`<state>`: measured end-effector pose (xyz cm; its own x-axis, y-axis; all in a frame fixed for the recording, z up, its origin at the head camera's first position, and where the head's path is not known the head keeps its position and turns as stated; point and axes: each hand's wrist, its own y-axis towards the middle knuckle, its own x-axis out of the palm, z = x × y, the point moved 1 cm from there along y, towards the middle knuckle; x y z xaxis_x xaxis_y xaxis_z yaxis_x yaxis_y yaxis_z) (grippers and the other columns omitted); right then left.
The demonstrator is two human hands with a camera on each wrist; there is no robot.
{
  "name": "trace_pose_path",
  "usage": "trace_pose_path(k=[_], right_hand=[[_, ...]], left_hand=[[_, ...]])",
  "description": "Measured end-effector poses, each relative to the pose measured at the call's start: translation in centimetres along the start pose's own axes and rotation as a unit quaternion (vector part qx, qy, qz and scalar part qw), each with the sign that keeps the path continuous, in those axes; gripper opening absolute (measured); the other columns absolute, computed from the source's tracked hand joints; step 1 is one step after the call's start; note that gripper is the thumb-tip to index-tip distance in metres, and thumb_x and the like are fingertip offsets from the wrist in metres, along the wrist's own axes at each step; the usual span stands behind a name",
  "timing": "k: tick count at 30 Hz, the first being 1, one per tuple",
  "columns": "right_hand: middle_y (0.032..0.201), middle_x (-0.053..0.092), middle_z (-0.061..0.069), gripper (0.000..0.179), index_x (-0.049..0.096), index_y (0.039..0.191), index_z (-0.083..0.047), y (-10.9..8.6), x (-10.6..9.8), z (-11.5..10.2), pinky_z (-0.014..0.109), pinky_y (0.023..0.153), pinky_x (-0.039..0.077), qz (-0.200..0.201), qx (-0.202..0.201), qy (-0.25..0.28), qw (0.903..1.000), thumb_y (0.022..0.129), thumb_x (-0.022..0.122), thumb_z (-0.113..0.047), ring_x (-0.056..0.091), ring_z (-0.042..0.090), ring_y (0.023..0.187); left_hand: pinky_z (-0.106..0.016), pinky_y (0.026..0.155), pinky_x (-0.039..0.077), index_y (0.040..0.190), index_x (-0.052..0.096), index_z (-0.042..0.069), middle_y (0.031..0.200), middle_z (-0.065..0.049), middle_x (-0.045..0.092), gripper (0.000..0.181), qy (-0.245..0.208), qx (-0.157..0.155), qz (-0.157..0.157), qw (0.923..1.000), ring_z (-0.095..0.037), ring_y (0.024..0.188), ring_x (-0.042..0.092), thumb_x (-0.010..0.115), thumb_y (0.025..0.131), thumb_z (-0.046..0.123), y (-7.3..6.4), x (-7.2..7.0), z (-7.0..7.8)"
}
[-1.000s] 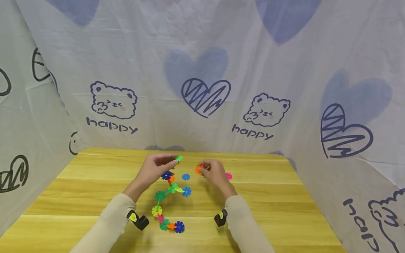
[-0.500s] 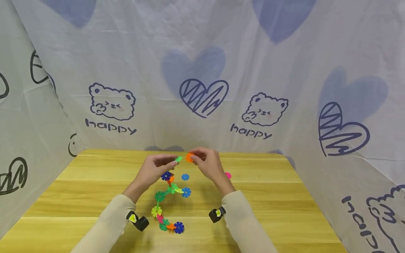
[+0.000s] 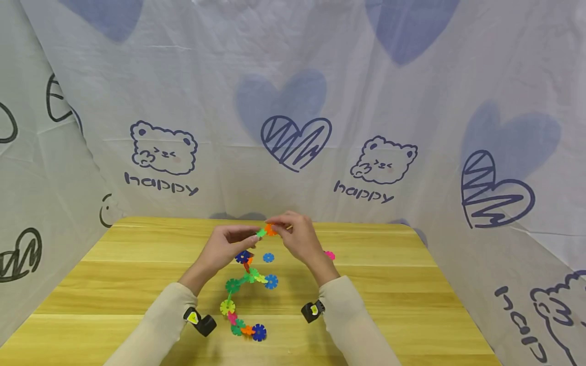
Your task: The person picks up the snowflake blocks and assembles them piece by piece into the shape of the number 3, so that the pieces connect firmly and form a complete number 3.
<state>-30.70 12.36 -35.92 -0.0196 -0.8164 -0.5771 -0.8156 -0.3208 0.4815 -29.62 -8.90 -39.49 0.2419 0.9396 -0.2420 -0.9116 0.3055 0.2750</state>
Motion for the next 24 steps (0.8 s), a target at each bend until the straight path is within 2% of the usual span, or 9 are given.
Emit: trace_pose_path(k=[6, 9, 14, 19, 21, 24], right_hand=[[0.099, 0.078, 0.015, 0.014, 0.078, 0.107, -0.001, -0.2, -0.2, -0.4, 0.029, 0.069, 0.063, -0.005, 0.017, 0.007, 0.9998, 0.095, 0.071, -0.003, 0.073, 0.030, 0.079], [0.095, 0.078, 0.016, 0.010, 0.078, 0.102, 0.000, -0.2, -0.3, -0.5, 0.027, 0.067, 0.062, 0.000, 0.020, 0.012, 0.9997, 0.094, 0.073, -0.002, 0.073, 0.028, 0.076], [0.088, 0.078, 0.017, 0.006, 0.079, 0.095, 0.002, -0.2, 0.3, -0.6, 0.020, 0.063, 0.059, 0.032, -0.001, 0.006, 0.9995, 0.091, 0.075, 0.001, 0.070, 0.019, 0.068], [0.084, 0.077, 0.015, 0.004, 0.079, 0.091, 0.002, -0.2, 0.9, -0.8, 0.018, 0.059, 0.055, 0.056, -0.030, -0.030, 0.9976, 0.088, 0.077, 0.003, 0.065, 0.016, 0.063], [0.084, 0.077, 0.015, 0.004, 0.080, 0.091, 0.002, -0.1, 0.9, -1.0, 0.019, 0.060, 0.055, 0.057, -0.046, -0.052, 0.9959, 0.088, 0.077, 0.003, 0.065, 0.016, 0.065], [0.086, 0.078, 0.015, 0.004, 0.080, 0.091, 0.002, -0.1, 0.7, -1.3, 0.020, 0.062, 0.057, 0.053, -0.061, -0.071, 0.9942, 0.088, 0.077, 0.003, 0.066, 0.018, 0.068]], left_hand=[[-0.040, 0.086, 0.064, 0.124, 0.074, 0.005, 0.117, -0.020, 0.076, 0.031, -0.016, -0.006, -0.006, 0.9998, -0.039, 0.101, 0.075, 0.072, 0.098, 0.021, 0.0, 0.1, -0.1], [-0.040, 0.083, 0.064, 0.123, 0.075, 0.005, 0.115, -0.019, 0.077, 0.029, -0.016, -0.012, 0.001, 0.9998, -0.036, 0.098, 0.076, 0.073, 0.097, 0.019, 0.1, 0.2, -0.1], [-0.036, 0.077, 0.065, 0.119, 0.076, 0.002, 0.113, -0.019, 0.077, 0.024, -0.012, -0.027, 0.029, 0.9991, -0.019, 0.089, 0.076, 0.073, 0.096, 0.011, 0.2, 0.5, 0.1], [-0.034, 0.075, 0.065, 0.115, 0.077, 0.002, 0.112, -0.018, 0.078, 0.021, -0.006, -0.028, 0.045, 0.9986, -0.024, 0.090, 0.077, 0.073, 0.095, 0.007, 0.3, 0.6, 0.1], [-0.034, 0.074, 0.065, 0.114, 0.077, 0.001, 0.111, -0.020, 0.078, 0.020, -0.007, -0.022, 0.046, 0.9987, -0.028, 0.092, 0.077, 0.073, 0.095, 0.006, 0.3, 0.7, 0.2], [-0.033, 0.075, 0.065, 0.113, 0.077, 0.001, 0.110, -0.019, 0.078, 0.019, -0.013, -0.020, 0.046, 0.9987, -0.027, 0.091, 0.077, 0.073, 0.095, 0.006, 0.3, 0.8, 0.3]])
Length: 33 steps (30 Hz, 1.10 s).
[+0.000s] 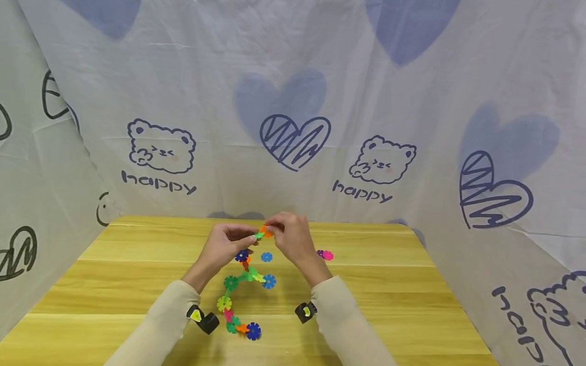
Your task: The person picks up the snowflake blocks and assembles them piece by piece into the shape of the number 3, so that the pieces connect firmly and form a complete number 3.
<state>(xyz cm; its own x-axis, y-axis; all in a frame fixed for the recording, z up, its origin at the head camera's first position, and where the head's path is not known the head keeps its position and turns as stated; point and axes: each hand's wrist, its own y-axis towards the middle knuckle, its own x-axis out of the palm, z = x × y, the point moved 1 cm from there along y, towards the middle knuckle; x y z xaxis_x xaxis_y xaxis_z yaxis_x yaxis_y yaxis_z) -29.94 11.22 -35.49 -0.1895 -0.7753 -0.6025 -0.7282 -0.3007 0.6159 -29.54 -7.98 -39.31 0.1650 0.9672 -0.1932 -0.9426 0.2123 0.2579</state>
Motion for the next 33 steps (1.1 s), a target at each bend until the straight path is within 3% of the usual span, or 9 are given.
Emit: trace_pose_path(k=[8, 11, 15, 19, 27, 33], right_hand=[[0.094, 0.079, 0.016, 0.011, 0.078, 0.101, 0.002, 0.2, -0.7, 0.2, 0.020, 0.067, 0.059, -0.018, 0.019, 0.067, 0.9974, 0.092, 0.074, -0.002, 0.073, 0.024, 0.073], [0.095, 0.078, 0.016, 0.015, 0.076, 0.107, 0.001, 0.0, -0.7, 0.5, 0.020, 0.068, 0.060, -0.019, 0.028, 0.091, 0.9953, 0.094, 0.074, -0.005, 0.074, 0.026, 0.074], [0.094, 0.078, 0.015, 0.016, 0.075, 0.109, 0.000, -0.4, -0.4, 0.9, 0.024, 0.067, 0.061, -0.027, 0.055, 0.118, 0.9911, 0.095, 0.074, -0.008, 0.073, 0.026, 0.074], [0.098, 0.078, 0.019, 0.016, 0.075, 0.108, 0.001, -0.6, -0.1, 1.2, 0.030, 0.069, 0.064, -0.037, 0.089, 0.156, 0.9831, 0.096, 0.072, -0.010, 0.075, 0.032, 0.079], [0.101, 0.077, 0.023, 0.016, 0.074, 0.108, 0.004, -0.2, -0.3, 1.0, 0.026, 0.072, 0.063, -0.044, 0.109, 0.187, 0.9753, 0.098, 0.070, -0.007, 0.075, 0.036, 0.082], [0.100, 0.077, 0.022, 0.015, 0.071, 0.109, 0.004, 0.2, -0.2, 0.7, 0.025, 0.071, 0.062, -0.055, 0.113, 0.185, 0.9746, 0.096, 0.071, -0.004, 0.075, 0.038, 0.083]], left_hand=[[-0.034, 0.077, 0.065, 0.118, 0.074, 0.000, 0.111, -0.023, 0.076, 0.022, -0.023, 0.017, -0.014, 0.9995, -0.016, 0.087, 0.076, 0.071, 0.097, 0.008, -0.2, -0.2, 0.5], [-0.034, 0.079, 0.065, 0.120, 0.072, 0.000, 0.113, -0.024, 0.075, 0.024, -0.030, 0.021, -0.014, 0.9992, -0.023, 0.091, 0.077, 0.069, 0.099, 0.008, -0.3, -0.3, 0.5], [-0.037, 0.078, 0.065, 0.125, 0.069, 0.000, 0.116, -0.026, 0.073, 0.026, -0.042, 0.022, -0.011, 0.9988, -0.042, 0.101, 0.074, 0.066, 0.101, 0.008, -0.5, -0.4, 0.5], [-0.037, 0.079, 0.065, 0.129, 0.066, 0.001, 0.119, -0.027, 0.072, 0.029, -0.048, 0.027, -0.022, 0.9983, -0.048, 0.105, 0.072, 0.065, 0.101, 0.009, -0.5, -0.5, 0.5], [-0.034, 0.083, 0.064, 0.136, 0.063, 0.006, 0.124, -0.025, 0.070, 0.036, -0.021, 0.037, -0.060, 0.9973, -0.039, 0.103, 0.075, 0.067, 0.101, 0.015, -0.5, -1.1, 0.8], [-0.030, 0.082, 0.063, 0.138, 0.063, 0.011, 0.132, -0.019, 0.068, 0.040, 0.037, 0.062, -0.057, 0.9958, -0.038, 0.112, 0.070, 0.070, 0.099, 0.019, -0.2, -1.5, 0.9]])
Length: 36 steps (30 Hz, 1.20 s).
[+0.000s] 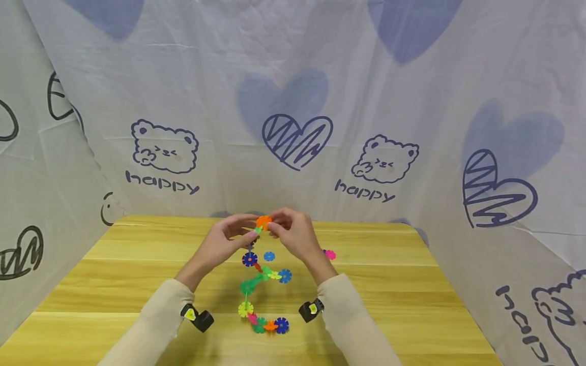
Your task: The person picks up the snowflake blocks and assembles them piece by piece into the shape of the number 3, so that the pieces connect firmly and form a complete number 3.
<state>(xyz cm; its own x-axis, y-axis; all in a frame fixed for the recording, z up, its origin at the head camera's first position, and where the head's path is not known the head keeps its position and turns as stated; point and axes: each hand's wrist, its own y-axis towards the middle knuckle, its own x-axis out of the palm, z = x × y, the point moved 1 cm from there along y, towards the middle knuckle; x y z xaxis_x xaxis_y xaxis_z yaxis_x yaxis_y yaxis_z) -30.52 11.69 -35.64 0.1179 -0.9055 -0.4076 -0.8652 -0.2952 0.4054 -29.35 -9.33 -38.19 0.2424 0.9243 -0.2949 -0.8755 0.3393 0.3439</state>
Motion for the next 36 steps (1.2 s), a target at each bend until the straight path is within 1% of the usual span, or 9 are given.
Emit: trace_pose_path(k=[3, 10, 14, 17, 22, 25, 28, 31, 36], right_hand=[[0.099, 0.077, 0.023, 0.017, 0.068, 0.111, 0.004, 0.1, 0.2, 0.0, 0.025, 0.071, 0.062, -0.006, 0.006, -0.001, 1.0000, 0.096, 0.071, -0.002, 0.074, 0.038, 0.083], [0.099, 0.077, 0.022, 0.020, 0.066, 0.115, 0.002, 0.0, 0.0, 0.5, 0.028, 0.072, 0.063, -0.021, 0.013, -0.003, 0.9997, 0.097, 0.070, -0.005, 0.075, 0.031, 0.081], [0.102, 0.076, 0.022, 0.020, 0.067, 0.117, 0.001, -0.4, -1.5, 2.4, 0.038, 0.074, 0.064, -0.007, 0.031, -0.019, 0.9993, 0.099, 0.069, -0.008, 0.073, 0.030, 0.083], [0.102, 0.076, 0.022, 0.020, 0.067, 0.117, 0.000, -1.0, -3.3, 4.8, 0.042, 0.075, 0.064, 0.023, 0.069, -0.045, 0.9963, 0.099, 0.067, -0.007, 0.073, 0.029, 0.084], [0.103, 0.075, 0.020, 0.018, 0.070, 0.114, 0.002, -2.3, -5.5, 9.4, 0.035, 0.074, 0.062, 0.052, 0.142, -0.134, 0.9795, 0.099, 0.067, -0.007, 0.072, 0.027, 0.087], [0.108, 0.074, 0.020, 0.017, 0.071, 0.112, 0.003, -3.1, -6.2, 11.7, 0.038, 0.080, 0.062, 0.037, 0.171, -0.187, 0.9665, 0.098, 0.068, -0.006, 0.072, 0.032, 0.095], [0.114, 0.073, 0.023, 0.019, 0.070, 0.113, 0.005, -3.7, -6.6, 13.4, 0.045, 0.086, 0.061, 0.016, 0.192, -0.217, 0.9569, 0.097, 0.068, -0.005, 0.071, 0.036, 0.102], [0.119, 0.072, 0.025, 0.023, 0.071, 0.115, 0.005, -4.1, -6.8, 14.7, 0.050, 0.090, 0.059, -0.003, 0.198, -0.247, 0.9485, 0.095, 0.069, -0.006, 0.070, 0.038, 0.105], [0.108, 0.075, 0.023, 0.019, 0.075, 0.108, 0.003, -4.1, -6.9, 16.2, 0.054, 0.093, 0.056, -0.026, 0.159, -0.309, 0.9374, 0.089, 0.073, -0.002, 0.070, 0.038, 0.101]], left_hand=[[-0.031, 0.081, 0.062, 0.140, 0.062, 0.011, 0.133, -0.018, 0.068, 0.043, 0.013, 0.010, -0.001, 0.9999, -0.037, 0.110, 0.071, 0.071, 0.099, 0.019, 0.3, -0.1, -0.1], [-0.031, 0.077, 0.063, 0.136, 0.066, 0.014, 0.127, -0.017, 0.071, 0.039, 0.029, 0.009, -0.001, 0.9996, -0.030, 0.099, 0.073, 0.073, 0.097, 0.020, 0.3, -0.2, -0.1], [-0.029, 0.075, 0.063, 0.135, 0.066, 0.013, 0.127, -0.019, 0.070, 0.039, 0.022, 0.002, 0.000, 0.9998, -0.027, 0.096, 0.074, 0.073, 0.097, 0.020, 0.1, -0.3, -0.5], [-0.029, 0.075, 0.063, 0.136, 0.066, 0.015, 0.127, -0.020, 0.070, 0.040, 0.014, -0.010, 0.001, 0.9998, -0.026, 0.094, 0.075, 0.073, 0.097, 0.020, -0.1, -0.5, -0.7], [-0.030, 0.073, 0.063, 0.137, 0.066, 0.016, 0.127, -0.020, 0.069, 0.041, 0.002, -0.020, 0.008, 0.9998, -0.022, 0.089, 0.075, 0.074, 0.097, 0.020, -0.4, -0.7, -1.0], [-0.030, 0.073, 0.063, 0.137, 0.066, 0.017, 0.127, -0.019, 0.069, 0.041, -0.002, -0.020, 0.012, 0.9997, -0.020, 0.086, 0.075, 0.074, 0.097, 0.019, -0.5, -0.7, -1.1], [-0.031, 0.073, 0.063, 0.137, 0.066, 0.018, 0.127, -0.019, 0.069, 0.040, -0.003, -0.016, 0.014, 0.9998, -0.019, 0.086, 0.074, 0.073, 0.097, 0.018, -0.6, -0.8, -1.0], [-0.031, 0.073, 0.064, 0.136, 0.067, 0.019, 0.128, -0.017, 0.069, 0.039, -0.002, -0.012, 0.016, 0.9998, -0.018, 0.086, 0.074, 0.073, 0.098, 0.018, -0.5, -0.8, -1.0], [-0.031, 0.074, 0.064, 0.135, 0.067, 0.018, 0.128, -0.017, 0.068, 0.038, -0.003, -0.001, 0.020, 0.9998, -0.020, 0.087, 0.074, 0.073, 0.098, 0.017, -0.3, -0.9, -1.1]])
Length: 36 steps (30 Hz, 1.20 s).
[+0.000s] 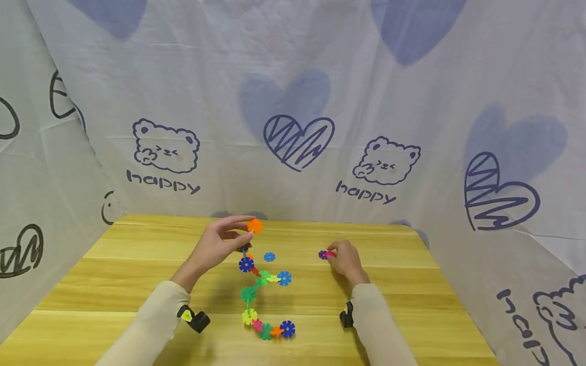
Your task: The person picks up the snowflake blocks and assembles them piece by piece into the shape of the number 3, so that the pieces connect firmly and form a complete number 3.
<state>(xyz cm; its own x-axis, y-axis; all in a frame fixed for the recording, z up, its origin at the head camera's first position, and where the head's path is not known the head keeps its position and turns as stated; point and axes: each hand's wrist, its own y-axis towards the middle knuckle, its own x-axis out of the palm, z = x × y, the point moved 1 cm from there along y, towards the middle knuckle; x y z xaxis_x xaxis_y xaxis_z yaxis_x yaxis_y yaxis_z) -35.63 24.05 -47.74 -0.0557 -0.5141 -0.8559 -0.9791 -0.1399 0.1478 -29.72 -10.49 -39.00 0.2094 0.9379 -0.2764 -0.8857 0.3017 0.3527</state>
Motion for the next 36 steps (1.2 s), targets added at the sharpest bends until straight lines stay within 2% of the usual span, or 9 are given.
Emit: trace_pose_path(k=[3, 9, 17, 23, 30, 36], right_hand=[[0.100, 0.075, 0.020, 0.015, 0.076, 0.103, 0.001, 0.1, 0.4, 0.3, 0.053, 0.090, 0.056, 0.006, -0.005, -0.007, 0.9999, 0.088, 0.074, 0.001, 0.069, 0.035, 0.094], [0.095, 0.073, 0.014, 0.014, 0.077, 0.101, -0.004, -0.1, 0.3, 0.3, 0.046, 0.084, 0.056, -0.008, 0.023, 0.016, 0.9996, 0.087, 0.077, 0.001, 0.065, 0.027, 0.088], [0.089, 0.073, 0.014, 0.015, 0.077, 0.101, -0.004, -0.4, -1.5, -1.0, 0.027, 0.064, 0.052, -0.002, 0.017, 0.089, 0.9959, 0.088, 0.074, 0.002, 0.064, 0.019, 0.076], [0.091, 0.074, 0.014, 0.017, 0.077, 0.107, -0.003, -0.1, -3.2, -4.5, 0.023, 0.059, 0.056, 0.018, -0.021, 0.152, 0.9880, 0.091, 0.076, -0.002, 0.068, 0.017, 0.071], [0.099, 0.077, 0.017, 0.021, 0.074, 0.111, -0.001, -1.1, -4.7, -9.8, 0.030, 0.071, 0.063, 0.029, -0.056, 0.202, 0.9773, 0.091, 0.077, -0.002, 0.075, 0.020, 0.079], [0.099, 0.079, 0.015, 0.018, 0.075, 0.106, -0.003, -1.9, -5.3, -12.7, 0.028, 0.075, 0.063, 0.048, -0.093, 0.225, 0.9687, 0.089, 0.080, -0.007, 0.075, 0.020, 0.080]], left_hand=[[-0.030, 0.074, 0.064, 0.135, 0.068, 0.017, 0.128, -0.018, 0.068, 0.038, -0.002, 0.002, -0.001, 1.0000, -0.021, 0.088, 0.074, 0.073, 0.097, 0.017, 0.0, 0.0, 0.0], [-0.030, 0.075, 0.064, 0.135, 0.068, 0.016, 0.129, -0.020, 0.068, 0.038, -0.002, 0.002, -0.006, 1.0000, -0.025, 0.089, 0.075, 0.073, 0.097, 0.017, 0.0, 0.1, 0.2], [-0.028, 0.075, 0.063, 0.136, 0.067, 0.014, 0.129, -0.021, 0.068, 0.039, -0.002, 0.006, -0.011, 0.9999, -0.024, 0.089, 0.076, 0.072, 0.098, 0.016, -0.1, 0.3, 0.3], [-0.027, 0.075, 0.063, 0.137, 0.067, 0.012, 0.130, -0.022, 0.068, 0.040, -0.001, 0.014, -0.012, 0.9998, -0.024, 0.088, 0.077, 0.072, 0.098, 0.014, 0.0, 0.4, 0.2], [-0.030, 0.076, 0.064, 0.137, 0.066, 0.012, 0.128, -0.023, 0.069, 0.040, -0.007, 0.011, -0.015, 0.9998, -0.032, 0.088, 0.077, 0.072, 0.098, 0.014, -0.1, 0.5, 0.4], [-0.030, 0.077, 0.064, 0.138, 0.066, 0.012, 0.129, -0.023, 0.068, 0.040, -0.010, 0.007, -0.017, 0.9998, -0.031, 0.086, 0.078, 0.071, 0.098, 0.014, 0.0, 0.7, 0.6]])
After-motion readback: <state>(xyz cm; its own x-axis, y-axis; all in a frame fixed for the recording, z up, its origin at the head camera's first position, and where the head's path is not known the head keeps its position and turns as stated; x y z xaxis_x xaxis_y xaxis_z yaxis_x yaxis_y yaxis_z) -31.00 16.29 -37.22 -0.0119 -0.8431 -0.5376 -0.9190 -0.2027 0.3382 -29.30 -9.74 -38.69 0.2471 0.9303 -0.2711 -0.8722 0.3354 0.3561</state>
